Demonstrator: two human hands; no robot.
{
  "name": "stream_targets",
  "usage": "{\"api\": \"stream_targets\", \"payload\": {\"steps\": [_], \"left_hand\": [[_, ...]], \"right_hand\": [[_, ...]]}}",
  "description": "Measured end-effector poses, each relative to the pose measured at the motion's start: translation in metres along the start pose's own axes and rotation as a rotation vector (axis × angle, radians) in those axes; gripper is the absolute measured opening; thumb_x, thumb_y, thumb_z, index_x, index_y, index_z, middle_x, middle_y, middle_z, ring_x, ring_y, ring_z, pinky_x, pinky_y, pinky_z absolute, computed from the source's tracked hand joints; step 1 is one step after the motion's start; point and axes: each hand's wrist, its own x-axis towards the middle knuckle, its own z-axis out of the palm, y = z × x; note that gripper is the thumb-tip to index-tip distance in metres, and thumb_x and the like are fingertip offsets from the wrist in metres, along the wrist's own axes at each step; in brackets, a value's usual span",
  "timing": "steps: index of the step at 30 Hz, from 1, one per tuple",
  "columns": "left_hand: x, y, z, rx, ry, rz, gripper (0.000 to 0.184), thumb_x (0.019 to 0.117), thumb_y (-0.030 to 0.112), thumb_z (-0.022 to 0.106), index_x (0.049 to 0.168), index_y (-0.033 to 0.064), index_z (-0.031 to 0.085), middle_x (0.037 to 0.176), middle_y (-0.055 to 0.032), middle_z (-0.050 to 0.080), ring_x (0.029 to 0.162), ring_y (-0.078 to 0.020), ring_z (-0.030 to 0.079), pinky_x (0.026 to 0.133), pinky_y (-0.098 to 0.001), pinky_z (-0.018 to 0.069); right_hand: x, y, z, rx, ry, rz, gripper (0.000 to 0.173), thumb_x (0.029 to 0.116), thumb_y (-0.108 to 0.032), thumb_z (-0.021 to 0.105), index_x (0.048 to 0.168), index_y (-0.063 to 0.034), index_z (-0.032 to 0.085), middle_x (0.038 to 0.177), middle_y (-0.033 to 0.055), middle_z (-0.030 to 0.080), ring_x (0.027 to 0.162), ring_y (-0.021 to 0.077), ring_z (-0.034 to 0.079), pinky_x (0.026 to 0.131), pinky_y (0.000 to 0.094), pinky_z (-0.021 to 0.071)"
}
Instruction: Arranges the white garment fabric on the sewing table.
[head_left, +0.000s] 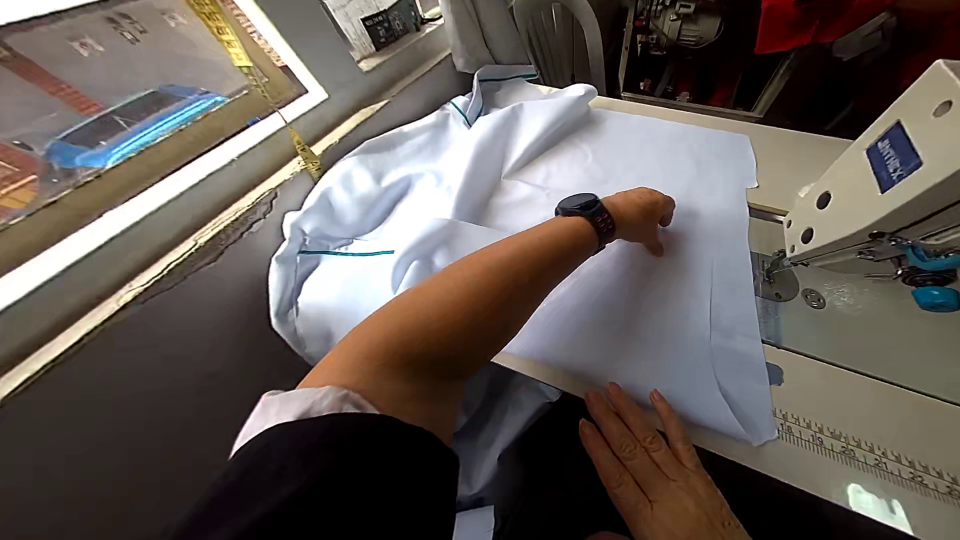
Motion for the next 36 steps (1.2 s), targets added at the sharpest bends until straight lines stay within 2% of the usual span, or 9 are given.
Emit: {"api": "stream_targets", "payload": {"steps": [3, 6, 10, 14, 19, 23, 26, 33, 36], "left_hand": [[-0.002, -0.002, -0.005, 0.052, -0.08, 0.015, 0.035, 0.0882, 0.016, 0.08, 0.107, -0.0116, 0.069, 0.105, -0.0255, 0.068, 0.103, -0.0363, 0.063, 0.095, -0.0528, 0.0476], [-0.006, -0.004, -0.007, 0.052, -0.091, 0.016, 0.033, 0.0885, 0.014, 0.079, 0.106, -0.012, 0.069, 0.103, -0.0253, 0.067, 0.1, -0.0344, 0.062, 0.091, -0.0505, 0.0476], [-0.01, -0.002, -0.009, 0.041, -0.095, -0.007, 0.03, 0.0924, 0.015, 0.076, 0.105, -0.0118, 0.069, 0.098, -0.0225, 0.067, 0.093, -0.0294, 0.062, 0.087, -0.0464, 0.0485], [-0.01, -0.001, -0.009, -0.022, -0.094, -0.033, 0.027, 0.0924, 0.016, 0.076, 0.098, -0.0099, 0.069, 0.089, -0.0163, 0.064, 0.082, -0.0215, 0.056, 0.078, -0.041, 0.0461], [-0.011, -0.003, -0.007, -0.079, -0.096, -0.045, 0.026, 0.0932, 0.016, 0.075, 0.098, -0.0086, 0.069, 0.085, -0.0134, 0.063, 0.078, -0.0177, 0.054, 0.075, -0.0375, 0.0452], [-0.011, -0.008, -0.003, -0.026, -0.046, -0.042, 0.026, 0.0932, 0.015, 0.074, 0.1, -0.0095, 0.069, 0.09, -0.0174, 0.065, 0.083, -0.0232, 0.057, 0.079, -0.0421, 0.0462], [-0.009, -0.01, 0.001, 0.0, -0.012, -0.018, 0.029, 0.0923, 0.015, 0.074, 0.102, -0.0116, 0.069, 0.103, -0.0243, 0.065, 0.096, -0.0316, 0.061, 0.088, -0.0479, 0.0471], [-0.006, -0.017, 0.005, -0.001, 0.012, -0.028, 0.029, 0.0924, 0.019, 0.076, 0.1, -0.0083, 0.071, 0.104, -0.0217, 0.067, 0.091, -0.0289, 0.062, 0.084, -0.0481, 0.0487], [-0.01, -0.01, 0.006, -0.035, 0.047, -0.049, 0.034, 0.0944, 0.021, 0.074, 0.112, -0.0077, 0.069, 0.111, -0.0234, 0.065, 0.098, -0.032, 0.062, 0.089, -0.0494, 0.0482]], "right_hand": [[-0.01, 0.004, -0.003, 0.082, -0.002, -0.118, 0.049, 0.1056, -0.045, 0.05, 0.125, -0.0035, 0.068, 0.14, 0.0147, 0.065, 0.138, 0.03, 0.055, 0.119, 0.0524, 0.0328], [-0.009, 0.001, -0.004, 0.179, 0.064, -0.206, 0.037, 0.1075, -0.034, 0.051, 0.123, -0.0054, 0.07, 0.135, 0.0119, 0.068, 0.137, 0.0252, 0.056, 0.121, 0.0465, 0.0296], [0.008, 0.004, 0.002, -0.061, 0.102, -0.01, 0.076, 0.1023, -0.065, 0.036, 0.145, -0.0059, 0.056, 0.152, 0.0134, 0.055, 0.146, 0.0322, 0.045, 0.118, 0.0639, 0.024], [0.021, 0.022, 0.027, -0.264, 0.17, 0.063, 0.096, 0.0936, -0.081, 0.02, 0.147, -0.0089, 0.055, 0.152, 0.0107, 0.055, 0.145, 0.035, 0.046, 0.111, 0.0735, 0.0252], [0.016, 0.017, 0.036, -0.287, 0.075, 0.066, 0.098, 0.09, -0.084, 0.021, 0.144, -0.011, 0.06, 0.151, 0.0079, 0.056, 0.141, 0.0356, 0.05, 0.105, 0.0764, 0.0296], [0.015, 0.012, 0.042, -0.275, 0.081, 0.081, 0.096, 0.0893, -0.083, 0.023, 0.144, -0.0131, 0.059, 0.152, 0.0071, 0.056, 0.142, 0.0359, 0.05, 0.104, 0.0773, 0.0295], [0.017, 0.007, 0.041, -0.25, 0.112, 0.1, 0.091, 0.0891, -0.082, 0.031, 0.144, -0.0146, 0.06, 0.152, 0.0073, 0.056, 0.142, 0.0384, 0.049, 0.103, 0.0798, 0.028], [0.026, 0.001, 0.033, -0.21, 0.1, 0.122, 0.086, 0.088, -0.076, 0.044, 0.146, -0.0142, 0.058, 0.156, 0.0062, 0.051, 0.148, 0.0378, 0.042, 0.105, 0.0805, 0.0247], [0.023, 0.002, 0.035, -0.213, 0.092, 0.146, 0.087, 0.0876, -0.077, 0.043, 0.145, -0.0147, 0.059, 0.155, 0.0061, 0.052, 0.146, 0.0383, 0.043, 0.105, 0.0812, 0.0247]]}}
